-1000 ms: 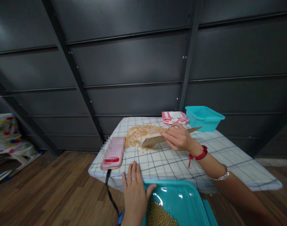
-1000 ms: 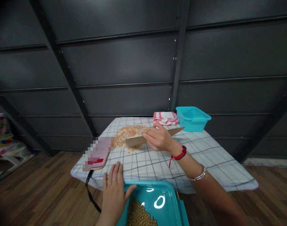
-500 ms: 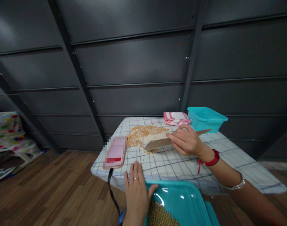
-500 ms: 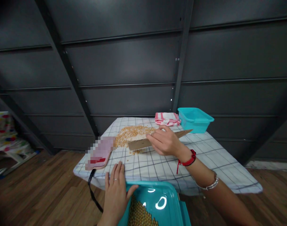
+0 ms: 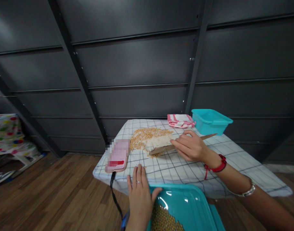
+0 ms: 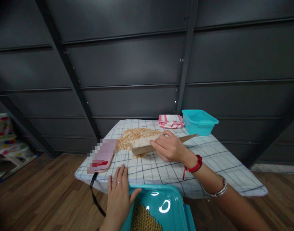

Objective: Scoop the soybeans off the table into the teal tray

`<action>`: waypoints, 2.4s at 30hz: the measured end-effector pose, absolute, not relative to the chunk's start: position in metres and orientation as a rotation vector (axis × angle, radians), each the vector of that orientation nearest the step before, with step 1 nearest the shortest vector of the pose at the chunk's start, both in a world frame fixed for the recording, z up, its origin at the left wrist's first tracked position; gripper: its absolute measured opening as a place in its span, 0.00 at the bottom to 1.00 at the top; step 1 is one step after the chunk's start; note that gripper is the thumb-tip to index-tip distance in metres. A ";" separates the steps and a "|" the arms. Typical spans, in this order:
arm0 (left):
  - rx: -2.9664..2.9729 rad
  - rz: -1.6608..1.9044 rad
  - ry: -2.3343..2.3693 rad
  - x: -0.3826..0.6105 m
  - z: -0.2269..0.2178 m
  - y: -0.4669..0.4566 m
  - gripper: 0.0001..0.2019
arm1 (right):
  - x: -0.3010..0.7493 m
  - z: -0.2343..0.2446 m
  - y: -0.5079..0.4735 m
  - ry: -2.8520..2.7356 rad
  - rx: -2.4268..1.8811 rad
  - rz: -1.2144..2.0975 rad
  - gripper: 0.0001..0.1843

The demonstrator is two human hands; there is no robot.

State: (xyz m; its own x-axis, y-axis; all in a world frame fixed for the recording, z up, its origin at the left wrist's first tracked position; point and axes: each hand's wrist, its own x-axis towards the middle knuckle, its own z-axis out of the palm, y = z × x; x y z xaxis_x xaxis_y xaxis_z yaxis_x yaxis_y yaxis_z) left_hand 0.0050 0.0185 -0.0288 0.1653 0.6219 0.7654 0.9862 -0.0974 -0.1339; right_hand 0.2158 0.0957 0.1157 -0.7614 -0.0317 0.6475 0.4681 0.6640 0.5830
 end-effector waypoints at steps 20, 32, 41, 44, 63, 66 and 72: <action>-1.812 -0.729 -1.536 0.005 -0.030 0.019 0.36 | 0.220 0.116 0.078 -2.253 -0.325 -0.997 0.14; -1.840 -0.757 -1.556 0.004 -0.032 0.018 0.37 | 0.224 0.115 0.062 -2.254 -0.319 -0.969 0.16; -1.848 -0.738 -1.582 0.004 -0.035 0.019 0.38 | 0.228 0.116 0.076 -2.232 -0.372 -1.051 0.15; -1.843 -0.735 -1.583 0.004 -0.035 0.019 0.38 | 0.228 0.114 0.077 -2.247 -0.368 -1.027 0.16; -1.848 -0.742 -1.570 0.004 -0.031 0.018 0.37 | 0.224 0.117 0.058 -2.241 -0.329 -1.010 0.13; -1.845 -0.744 -1.564 0.004 -0.031 0.018 0.37 | 0.224 0.115 0.063 -2.257 -0.361 -1.011 0.13; -1.836 -0.735 -1.560 0.004 -0.033 0.018 0.37 | 0.228 0.111 0.057 -2.250 -0.338 -0.993 0.12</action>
State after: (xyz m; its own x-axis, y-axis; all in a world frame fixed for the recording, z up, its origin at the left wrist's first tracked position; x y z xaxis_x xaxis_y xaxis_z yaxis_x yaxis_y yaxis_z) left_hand 0.0038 0.0182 -0.0325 0.1509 0.6481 0.7465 0.9882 -0.1173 -0.0980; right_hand 0.2275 0.0575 0.1113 -0.7572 -0.0240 0.6527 0.4663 0.6800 0.5659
